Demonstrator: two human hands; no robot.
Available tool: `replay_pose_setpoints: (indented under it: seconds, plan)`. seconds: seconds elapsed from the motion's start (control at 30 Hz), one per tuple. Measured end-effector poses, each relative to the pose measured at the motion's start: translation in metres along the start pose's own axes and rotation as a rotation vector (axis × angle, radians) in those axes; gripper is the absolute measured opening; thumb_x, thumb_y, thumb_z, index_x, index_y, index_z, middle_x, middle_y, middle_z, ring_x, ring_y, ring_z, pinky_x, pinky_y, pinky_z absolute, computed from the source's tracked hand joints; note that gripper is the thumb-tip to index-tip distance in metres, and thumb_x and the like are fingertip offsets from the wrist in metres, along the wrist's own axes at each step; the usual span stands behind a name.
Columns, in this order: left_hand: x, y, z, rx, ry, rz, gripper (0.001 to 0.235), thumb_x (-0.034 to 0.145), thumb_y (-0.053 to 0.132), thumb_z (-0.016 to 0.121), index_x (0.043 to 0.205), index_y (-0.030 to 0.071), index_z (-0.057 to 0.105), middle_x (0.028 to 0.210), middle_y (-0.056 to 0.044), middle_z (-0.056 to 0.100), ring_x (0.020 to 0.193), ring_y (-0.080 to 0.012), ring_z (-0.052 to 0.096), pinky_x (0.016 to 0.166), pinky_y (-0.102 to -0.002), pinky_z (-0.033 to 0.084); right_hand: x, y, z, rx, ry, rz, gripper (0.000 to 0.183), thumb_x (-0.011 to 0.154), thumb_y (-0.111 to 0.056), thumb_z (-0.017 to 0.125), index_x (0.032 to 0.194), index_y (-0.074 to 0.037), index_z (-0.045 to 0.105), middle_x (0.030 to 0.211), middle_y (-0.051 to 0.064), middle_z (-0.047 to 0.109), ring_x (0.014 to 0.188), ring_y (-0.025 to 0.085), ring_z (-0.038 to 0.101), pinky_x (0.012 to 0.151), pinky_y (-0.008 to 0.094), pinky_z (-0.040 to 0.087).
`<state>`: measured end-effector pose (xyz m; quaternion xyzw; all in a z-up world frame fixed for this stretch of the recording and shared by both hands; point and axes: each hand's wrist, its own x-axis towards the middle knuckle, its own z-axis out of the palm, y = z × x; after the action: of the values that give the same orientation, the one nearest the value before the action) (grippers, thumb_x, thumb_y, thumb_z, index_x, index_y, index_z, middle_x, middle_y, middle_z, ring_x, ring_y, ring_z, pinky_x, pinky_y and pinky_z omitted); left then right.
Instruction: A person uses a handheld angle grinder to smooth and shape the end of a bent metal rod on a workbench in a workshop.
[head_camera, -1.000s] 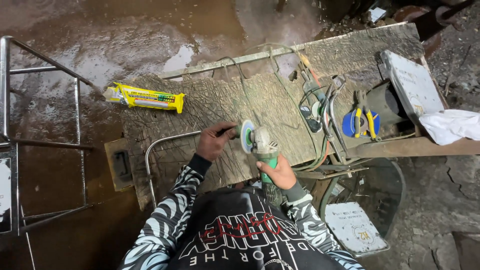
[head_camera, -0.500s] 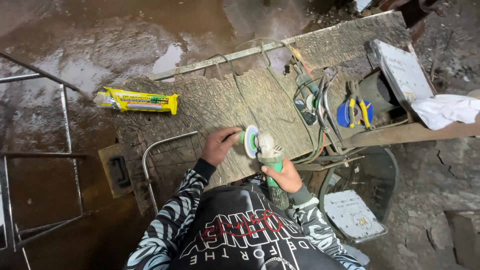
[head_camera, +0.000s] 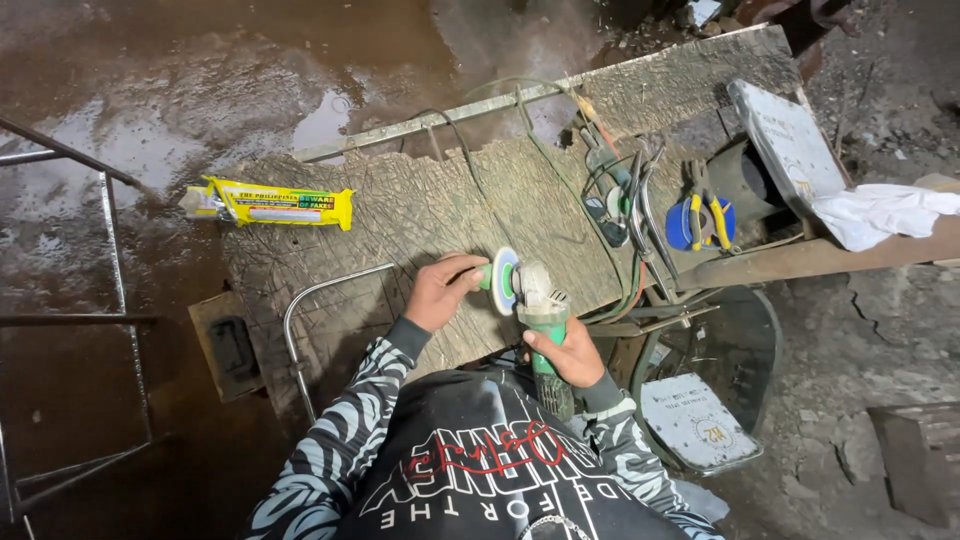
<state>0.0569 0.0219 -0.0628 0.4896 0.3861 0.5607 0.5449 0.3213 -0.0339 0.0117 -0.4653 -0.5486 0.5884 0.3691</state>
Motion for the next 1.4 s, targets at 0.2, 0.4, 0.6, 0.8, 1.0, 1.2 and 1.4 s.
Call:
replay_pose_setpoints:
  seconds: [0.2,0.4,0.6,0.8,1.0,1.2,1.4]
  plan:
    - [-0.002,-0.005,-0.013,0.016,-0.061,0.006,0.028,0.114,0.015,0.075,0.14,0.007,0.078,0.131,-0.019,0.076,0.119,-0.0277,0.075,0.094,-0.042,0.072,-0.001,0.026,0.001,-0.002,0.017,0.036,0.021,0.098,-0.007,0.088,0.113,0.002,0.076,0.075,0.018,0.082,0.067,0.023,0.08,0.067,0.042,0.067]
    - [0.02,-0.037,-0.083,0.481,0.163,-0.132,0.019,0.113,0.022,0.075,0.126,0.01,0.081,0.112,-0.014,0.078,0.105,-0.0339,0.078,0.094,-0.05,0.069,-0.008,0.034,0.008,-0.147,0.165,0.119,0.034,0.095,-0.017,0.096,0.115,0.0,0.074,0.086,0.016,0.081,0.078,0.023,0.077,0.076,0.045,0.065]
    - [0.043,-0.115,-0.186,0.789,0.355,0.01,0.025,0.105,0.03,0.085,0.118,0.009,0.08,0.107,-0.017,0.071,0.103,-0.045,0.074,0.097,-0.062,0.062,-0.051,0.005,0.036,-0.239,0.314,0.239,0.037,0.094,-0.023,0.098,0.114,-0.001,0.076,0.089,0.014,0.079,0.082,0.024,0.075,0.079,0.044,0.063]
    - [-0.017,-0.087,-0.188,1.224,0.276,-0.057,0.045,0.107,0.035,0.077,0.138,0.004,0.068,0.136,-0.022,0.057,0.12,-0.0476,0.061,0.101,-0.063,0.047,-0.116,0.016,0.047,-0.275,0.497,0.389,0.035,0.099,-0.031,0.094,0.111,-0.004,0.075,0.085,0.011,0.077,0.079,0.023,0.074,0.076,0.041,0.063]
    - [-0.054,-0.126,-0.19,1.383,0.099,0.026,0.03,0.102,0.035,0.078,0.122,0.015,0.067,0.117,-0.01,0.056,0.111,-0.0381,0.059,0.093,-0.055,0.045,-0.179,0.048,0.051,-0.299,0.58,0.487,0.041,0.105,-0.039,0.089,0.122,-0.004,0.076,0.089,0.017,0.078,0.082,0.027,0.074,0.079,0.05,0.062]
    - [-0.097,-0.186,-0.113,1.408,-0.312,0.239,0.019,0.091,0.032,0.084,0.101,0.019,0.072,0.098,-0.005,0.059,0.091,-0.0309,0.064,0.078,-0.05,0.05,-0.175,0.016,0.077,-0.057,0.512,0.55,0.038,0.102,-0.039,0.088,0.097,-0.003,0.076,0.08,0.014,0.075,0.075,0.029,0.077,0.074,0.051,0.068]
    - [-0.126,-0.162,-0.05,1.066,-0.363,0.543,0.029,0.112,0.04,0.066,0.104,0.012,0.065,0.105,-0.009,0.054,0.098,-0.0356,0.062,0.088,-0.049,0.049,-0.205,0.151,0.033,0.48,0.41,0.605,0.04,0.098,-0.036,0.087,0.092,0.0,0.069,0.077,0.026,0.078,0.071,0.045,0.084,0.068,0.064,0.072]
